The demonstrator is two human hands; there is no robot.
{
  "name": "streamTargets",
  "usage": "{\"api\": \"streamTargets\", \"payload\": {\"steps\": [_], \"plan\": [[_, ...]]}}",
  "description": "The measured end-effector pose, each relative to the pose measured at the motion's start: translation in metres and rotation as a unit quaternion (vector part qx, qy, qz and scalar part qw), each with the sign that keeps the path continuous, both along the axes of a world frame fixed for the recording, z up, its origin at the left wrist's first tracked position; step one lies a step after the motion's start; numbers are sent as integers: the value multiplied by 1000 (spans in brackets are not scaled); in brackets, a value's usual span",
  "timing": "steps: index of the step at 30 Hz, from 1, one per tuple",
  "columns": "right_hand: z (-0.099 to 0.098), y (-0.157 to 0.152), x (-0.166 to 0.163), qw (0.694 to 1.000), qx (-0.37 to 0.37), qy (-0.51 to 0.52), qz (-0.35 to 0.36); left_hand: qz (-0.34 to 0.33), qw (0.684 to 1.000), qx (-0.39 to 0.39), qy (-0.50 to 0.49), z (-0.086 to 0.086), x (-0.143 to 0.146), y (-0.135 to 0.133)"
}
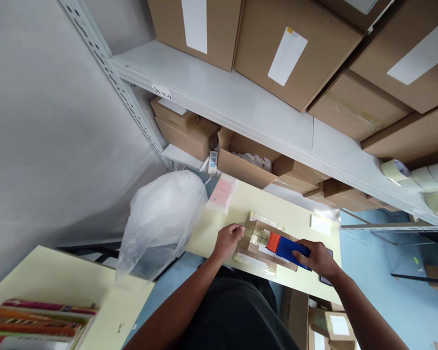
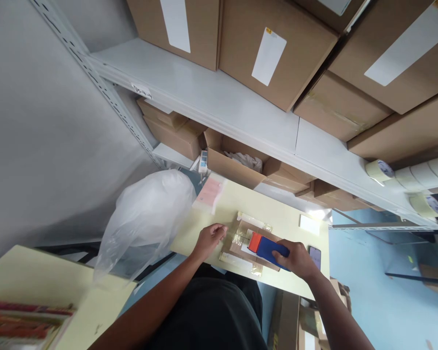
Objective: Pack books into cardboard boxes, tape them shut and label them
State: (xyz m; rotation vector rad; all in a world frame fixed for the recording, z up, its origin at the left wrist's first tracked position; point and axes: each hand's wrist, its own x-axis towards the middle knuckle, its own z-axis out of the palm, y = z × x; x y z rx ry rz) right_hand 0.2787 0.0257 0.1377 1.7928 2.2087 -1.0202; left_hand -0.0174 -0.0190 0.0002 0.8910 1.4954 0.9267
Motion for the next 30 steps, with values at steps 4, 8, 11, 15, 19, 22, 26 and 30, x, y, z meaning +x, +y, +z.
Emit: {"api": "streamTargets", "payload": {"steps": [4, 8, 11, 15, 19, 22, 26, 30], "plan": [[-7, 0, -3, 1000, -1, 9, -12, 13, 1000, 6, 7, -3, 1, 2], [-6, 2, -11, 1000, -1, 1, -9, 9, 1000, -3, 13, -14, 0, 5], [-5, 2, -14, 1000, 0, 0, -9, 2, 999, -33, 8, -27, 5, 6], [-8, 1, -14, 1000, 13, 6, -2, -9, 998, -55, -4, -42, 18, 6], [-13, 1, -13, 1000, 15, 1, 6, -10, 999, -50, 13, -42, 27, 6], [-15, 1, -12, 1000, 13, -1, 14, -6, 998, -6, 65, -35, 29, 3], [-17, 1, -12, 1000, 11, -3, 20, -24, 985, 45, 164, -27, 31, -1], [-19, 0, -11, 1000, 10, -3, 21, -55, 975, 30, 215, -26, 33, -1]]}}
